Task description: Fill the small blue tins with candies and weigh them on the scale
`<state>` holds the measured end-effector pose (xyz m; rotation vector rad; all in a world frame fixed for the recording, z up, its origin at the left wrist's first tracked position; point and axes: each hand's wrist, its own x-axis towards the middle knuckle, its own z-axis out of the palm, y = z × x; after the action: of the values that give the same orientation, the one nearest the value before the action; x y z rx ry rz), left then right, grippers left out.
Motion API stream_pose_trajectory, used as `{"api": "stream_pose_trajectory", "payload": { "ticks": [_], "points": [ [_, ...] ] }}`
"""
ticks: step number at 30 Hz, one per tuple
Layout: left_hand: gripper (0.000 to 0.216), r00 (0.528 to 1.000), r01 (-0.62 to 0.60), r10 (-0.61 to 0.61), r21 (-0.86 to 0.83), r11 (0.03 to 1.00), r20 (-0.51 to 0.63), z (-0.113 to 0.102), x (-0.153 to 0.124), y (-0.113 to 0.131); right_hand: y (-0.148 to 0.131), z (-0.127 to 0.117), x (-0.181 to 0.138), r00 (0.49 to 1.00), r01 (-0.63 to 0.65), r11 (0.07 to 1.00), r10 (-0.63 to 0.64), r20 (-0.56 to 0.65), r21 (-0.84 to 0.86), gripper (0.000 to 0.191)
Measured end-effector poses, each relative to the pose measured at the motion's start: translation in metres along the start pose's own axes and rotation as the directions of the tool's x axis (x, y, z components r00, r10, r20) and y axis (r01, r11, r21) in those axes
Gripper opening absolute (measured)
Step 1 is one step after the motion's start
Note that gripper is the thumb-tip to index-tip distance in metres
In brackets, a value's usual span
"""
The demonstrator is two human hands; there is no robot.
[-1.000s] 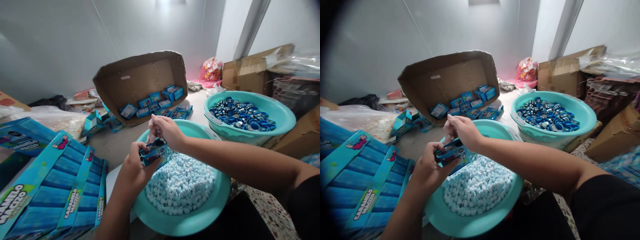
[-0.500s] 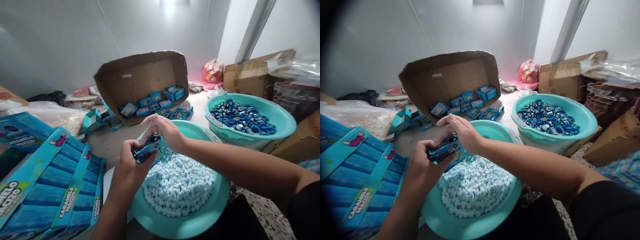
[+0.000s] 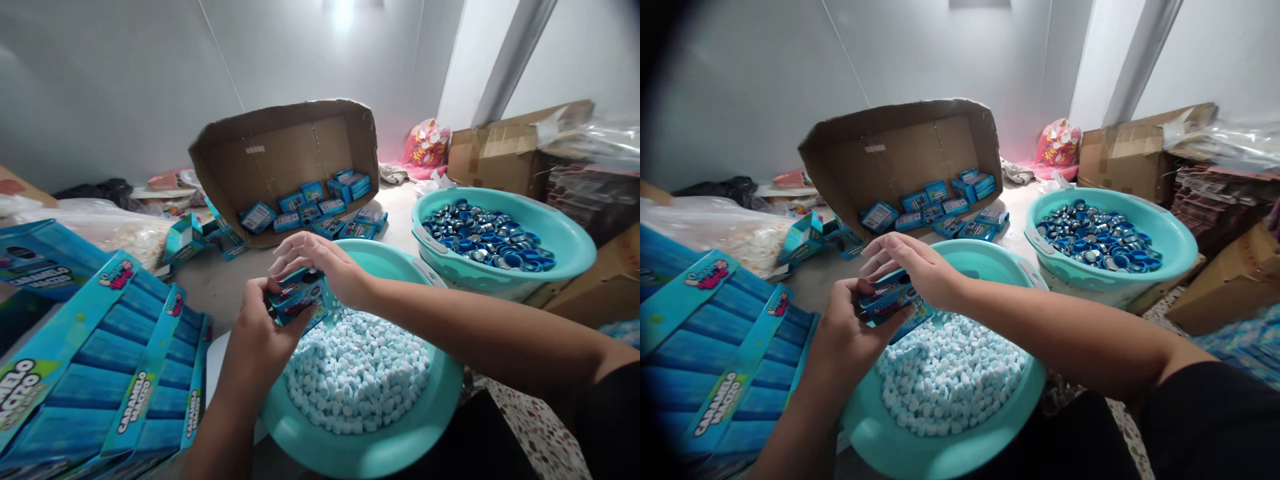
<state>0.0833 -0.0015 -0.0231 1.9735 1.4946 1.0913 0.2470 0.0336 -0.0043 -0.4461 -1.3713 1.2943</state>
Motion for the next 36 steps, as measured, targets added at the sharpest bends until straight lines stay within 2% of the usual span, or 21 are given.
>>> {"api": "stream_pose_trajectory", "payload": {
  "ticks": [3, 7, 10, 13, 15, 17, 19, 22, 25, 27, 29, 32, 33, 35, 36],
  "points": [
    [0.057, 0.999, 0.039, -0.039, -0.029, 0.999, -0.01, 0.0, 0.001, -0.002, -0.001, 0.001, 0.0, 1.0, 0.024, 1.0, -0.024, -0.019, -0.004, 0.049],
    [0.057, 0.998, 0.045, -0.046, -0.044, 0.998, -0.033, 0.0, 0.001, 0.0, -0.004, 0.003, 0.0, 1.0, 0.013, 1.0, -0.013, 0.014, 0.015, 0.047],
    [0.056, 0.996, 0.054, -0.058, -0.051, 0.997, -0.07, 0.001, 0.001, 0.001, -0.003, 0.002, 0.002, 0.997, 0.02, 1.0, -0.021, -0.068, -0.015, 0.039],
    [0.056, 0.986, 0.064, -0.068, -0.03, 0.997, -0.152, 0.003, 0.004, -0.003, -0.001, -0.005, 0.005, 0.971, -0.006, 0.966, -0.057, -0.233, -0.258, 0.022],
    [0.056, 0.981, 0.063, -0.065, -0.014, 0.998, -0.183, 0.003, 0.005, -0.005, 0.002, -0.01, 0.006, 0.963, -0.078, 0.882, -0.054, -0.264, -0.464, 0.011],
    [0.055, 0.983, 0.082, -0.08, 0.004, 0.997, -0.165, 0.003, 0.005, -0.006, 0.004, -0.014, 0.006, 0.964, -0.162, 0.816, 0.011, -0.265, -0.555, 0.013],
    [0.054, 0.987, 0.091, -0.086, 0.031, 0.995, -0.134, 0.002, 0.005, -0.005, 0.006, -0.016, 0.006, 0.956, -0.243, 0.828, 0.116, -0.269, -0.505, 0.026],
    [0.054, 0.989, 0.062, -0.055, 0.05, 0.997, -0.134, 0.0, 0.004, -0.003, 0.005, -0.014, 0.006, 0.937, -0.332, 0.883, 0.267, -0.226, -0.332, 0.046],
    [0.056, 0.986, 0.062, -0.056, 0.031, 0.998, -0.16, 0.002, 0.005, -0.005, 0.001, -0.013, 0.01, 0.916, -0.38, 0.905, 0.34, -0.212, -0.191, 0.041],
    [0.058, 0.975, 0.07, -0.07, -0.011, 0.998, -0.212, 0.003, 0.006, -0.007, 0.003, -0.018, 0.013, 0.891, -0.419, 0.888, 0.362, -0.274, -0.19, 0.034],
    [0.059, 0.955, 0.065, -0.079, -0.058, 0.996, -0.287, 0.003, 0.006, -0.007, 0.012, -0.026, 0.012, 0.875, -0.471, 0.79, 0.362, -0.321, -0.392, 0.029],
    [0.058, 0.937, 0.061, -0.084, -0.077, 0.995, -0.339, 0.003, 0.006, -0.005, 0.033, -0.036, 0.003, 0.857, -0.495, 0.526, 0.425, -0.29, -0.692, 0.011],
    [0.057, 0.935, 0.062, -0.082, -0.068, 0.996, -0.344, 0.003, 0.006, -0.005, 0.039, -0.037, -0.001, 0.841, -0.499, 0.482, 0.471, -0.268, -0.72, 0.02],
    [0.057, 0.938, 0.058, -0.069, -0.043, 0.997, -0.341, 0.003, 0.007, -0.005, 0.044, -0.034, -0.007, 0.81, -0.502, 0.45, 0.544, -0.219, -0.739, 0.039],
    [0.057, 0.939, 0.052, -0.058, -0.029, 0.998, -0.338, 0.003, 0.008, -0.005, 0.042, -0.029, -0.009, 0.798, -0.488, 0.447, 0.576, -0.177, -0.75, 0.042]
  ]
}}
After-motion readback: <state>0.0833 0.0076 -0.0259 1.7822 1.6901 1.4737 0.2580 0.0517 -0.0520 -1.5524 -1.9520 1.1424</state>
